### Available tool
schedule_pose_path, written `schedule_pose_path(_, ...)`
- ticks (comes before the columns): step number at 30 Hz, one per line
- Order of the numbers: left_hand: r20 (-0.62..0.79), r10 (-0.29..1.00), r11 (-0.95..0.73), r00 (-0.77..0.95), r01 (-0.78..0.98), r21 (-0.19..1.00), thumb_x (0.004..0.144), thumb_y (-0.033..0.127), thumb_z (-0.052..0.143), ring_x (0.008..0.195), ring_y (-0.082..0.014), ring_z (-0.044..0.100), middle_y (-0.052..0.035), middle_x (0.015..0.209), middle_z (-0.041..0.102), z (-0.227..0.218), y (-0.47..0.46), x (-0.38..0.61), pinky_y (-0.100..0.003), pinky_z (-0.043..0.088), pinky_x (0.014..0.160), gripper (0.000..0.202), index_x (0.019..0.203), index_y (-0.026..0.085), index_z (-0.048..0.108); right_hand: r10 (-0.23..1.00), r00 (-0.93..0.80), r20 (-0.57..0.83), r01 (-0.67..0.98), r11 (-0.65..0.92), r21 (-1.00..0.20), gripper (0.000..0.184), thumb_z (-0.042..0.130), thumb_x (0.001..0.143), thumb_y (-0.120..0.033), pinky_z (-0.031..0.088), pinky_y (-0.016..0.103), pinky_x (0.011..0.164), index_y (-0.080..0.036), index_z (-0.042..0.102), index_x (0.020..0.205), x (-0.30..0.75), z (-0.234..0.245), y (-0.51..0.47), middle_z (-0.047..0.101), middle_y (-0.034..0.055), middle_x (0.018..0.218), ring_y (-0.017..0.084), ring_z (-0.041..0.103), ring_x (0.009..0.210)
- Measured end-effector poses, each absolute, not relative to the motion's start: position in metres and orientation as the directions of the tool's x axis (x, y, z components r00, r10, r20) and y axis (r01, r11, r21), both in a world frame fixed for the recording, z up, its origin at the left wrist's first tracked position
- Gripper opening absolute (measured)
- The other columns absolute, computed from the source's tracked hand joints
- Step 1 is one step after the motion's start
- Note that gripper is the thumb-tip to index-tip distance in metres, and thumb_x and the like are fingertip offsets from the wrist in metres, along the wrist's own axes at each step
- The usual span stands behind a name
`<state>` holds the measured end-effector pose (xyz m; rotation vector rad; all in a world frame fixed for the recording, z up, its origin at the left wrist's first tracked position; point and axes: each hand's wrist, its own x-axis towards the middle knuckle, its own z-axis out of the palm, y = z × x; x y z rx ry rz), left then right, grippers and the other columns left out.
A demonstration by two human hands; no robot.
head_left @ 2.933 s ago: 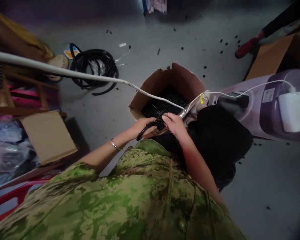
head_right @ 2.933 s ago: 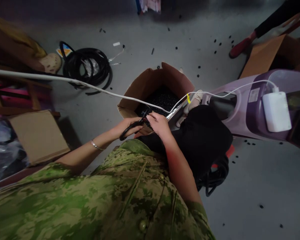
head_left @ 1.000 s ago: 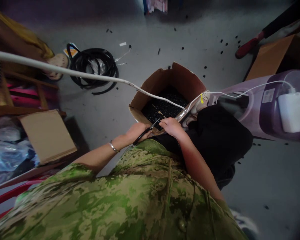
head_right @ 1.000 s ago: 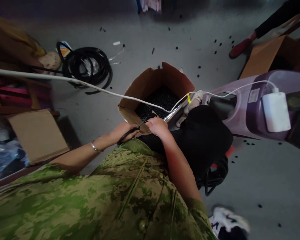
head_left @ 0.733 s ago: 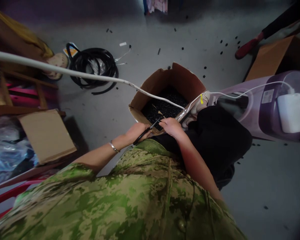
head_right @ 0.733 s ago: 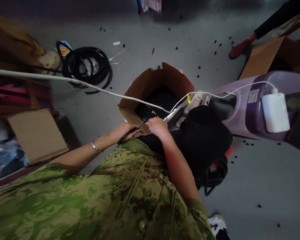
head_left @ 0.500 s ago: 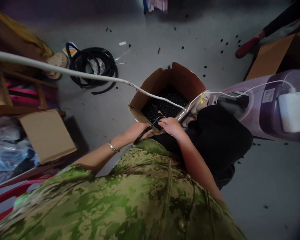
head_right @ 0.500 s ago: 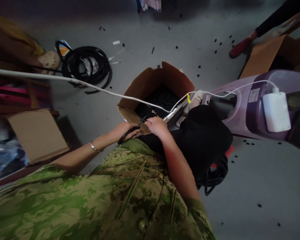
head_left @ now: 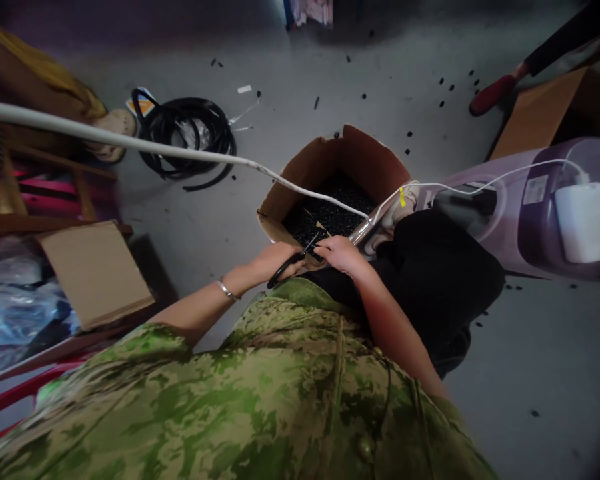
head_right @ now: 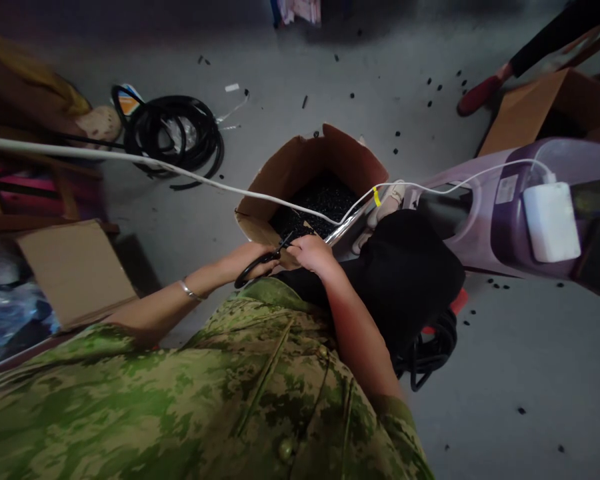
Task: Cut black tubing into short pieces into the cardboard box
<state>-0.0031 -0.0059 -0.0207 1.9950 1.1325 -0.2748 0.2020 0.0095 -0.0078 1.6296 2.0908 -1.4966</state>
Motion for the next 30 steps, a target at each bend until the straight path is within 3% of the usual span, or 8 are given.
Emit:
schedule_pose_path(7, -0.505, 0.669, -0.232, 0.545, 0.799, 0.556, 0.091, 0.033, 0.053, 0.080, -0.0234, 0.071, -0.0120, 0.083, 0.075, -0.033, -0.010, -0.001, -0.028, 0.051, 0.073, 0.027, 0.092, 0.016, 0.074, 0.636, -0.370, -0.677, 0.859, -0.043, -0.510, 0.031, 0.051, 0.098, -0.035, 0.032, 0.027, 0.063, -0.021, 0.078, 0.092, 0.199, -0.012, 0.010, 0.075, 0.0051, 0.093, 0.018, 0.060, 0.081)
schedule_pose_path(13, -0.623, 0.660, -0.252, 0.421, 0.904, 0.344, 0.095, 0.042, 0.050, 0.088, -0.0311, 0.073, -0.0173, 0.090, 0.076, -0.041, -0.004, 0.010, -0.033, 0.051, 0.072, 0.034, 0.094, 0.016, 0.072, 0.624, -0.375, -0.685, 0.866, -0.028, -0.499, 0.032, 0.051, 0.099, -0.037, 0.036, 0.027, 0.066, -0.022, 0.080, 0.099, 0.197, -0.012, 0.011, 0.076, 0.0061, 0.102, 0.019, 0.064, 0.088)
schedule_pose_path(16, -0.657, 0.640, -0.256, 0.399, 0.917, 0.307, 0.095, 0.042, 0.051, 0.087, -0.0305, 0.073, -0.0166, 0.091, 0.076, -0.044, -0.003, 0.009, -0.032, 0.050, 0.071, 0.033, 0.095, 0.017, 0.072, 0.645, -0.379, -0.663, 0.850, -0.040, -0.525, 0.031, 0.051, 0.099, -0.036, 0.037, 0.026, 0.069, -0.022, 0.079, 0.099, 0.196, -0.011, 0.011, 0.076, 0.0063, 0.102, 0.019, 0.064, 0.089)
schedule_pose_path(20, -0.587, 0.690, -0.184, 0.423, 0.888, 0.422, 0.094, 0.044, 0.050, 0.083, -0.0257, 0.072, -0.0132, 0.088, 0.076, -0.044, -0.005, 0.000, -0.029, 0.050, 0.072, 0.033, 0.094, 0.018, 0.070, 0.704, -0.325, -0.632, 0.822, -0.121, -0.557, 0.033, 0.051, 0.099, -0.035, 0.037, 0.026, 0.068, -0.019, 0.078, 0.091, 0.199, -0.012, 0.010, 0.075, 0.0068, 0.095, 0.018, 0.063, 0.084)
schedule_pose_path(24, -0.512, 0.727, -0.064, 0.457, 0.788, 0.612, 0.094, 0.048, 0.047, 0.080, -0.0231, 0.070, -0.0090, 0.083, 0.076, -0.036, -0.002, -0.009, -0.029, 0.050, 0.073, 0.037, 0.089, 0.018, 0.068, 0.767, -0.237, -0.596, 0.742, -0.253, -0.621, 0.034, 0.053, 0.097, -0.038, 0.035, 0.026, 0.063, -0.017, 0.071, 0.076, 0.203, -0.015, 0.009, 0.069, 0.0044, 0.075, 0.016, 0.058, 0.071)
schedule_pose_path(30, -0.484, 0.721, 0.177, 0.496, 0.544, 0.820, 0.089, 0.060, 0.053, 0.083, -0.0230, 0.071, -0.0069, 0.089, 0.077, -0.021, 0.004, -0.008, -0.032, 0.054, 0.081, 0.053, 0.113, 0.015, 0.066, 0.814, -0.184, -0.551, 0.415, -0.444, -0.794, 0.031, 0.055, 0.091, -0.036, 0.032, 0.024, 0.054, -0.020, 0.055, 0.065, 0.209, -0.010, 0.003, 0.052, -0.0036, 0.056, 0.011, 0.046, 0.053)
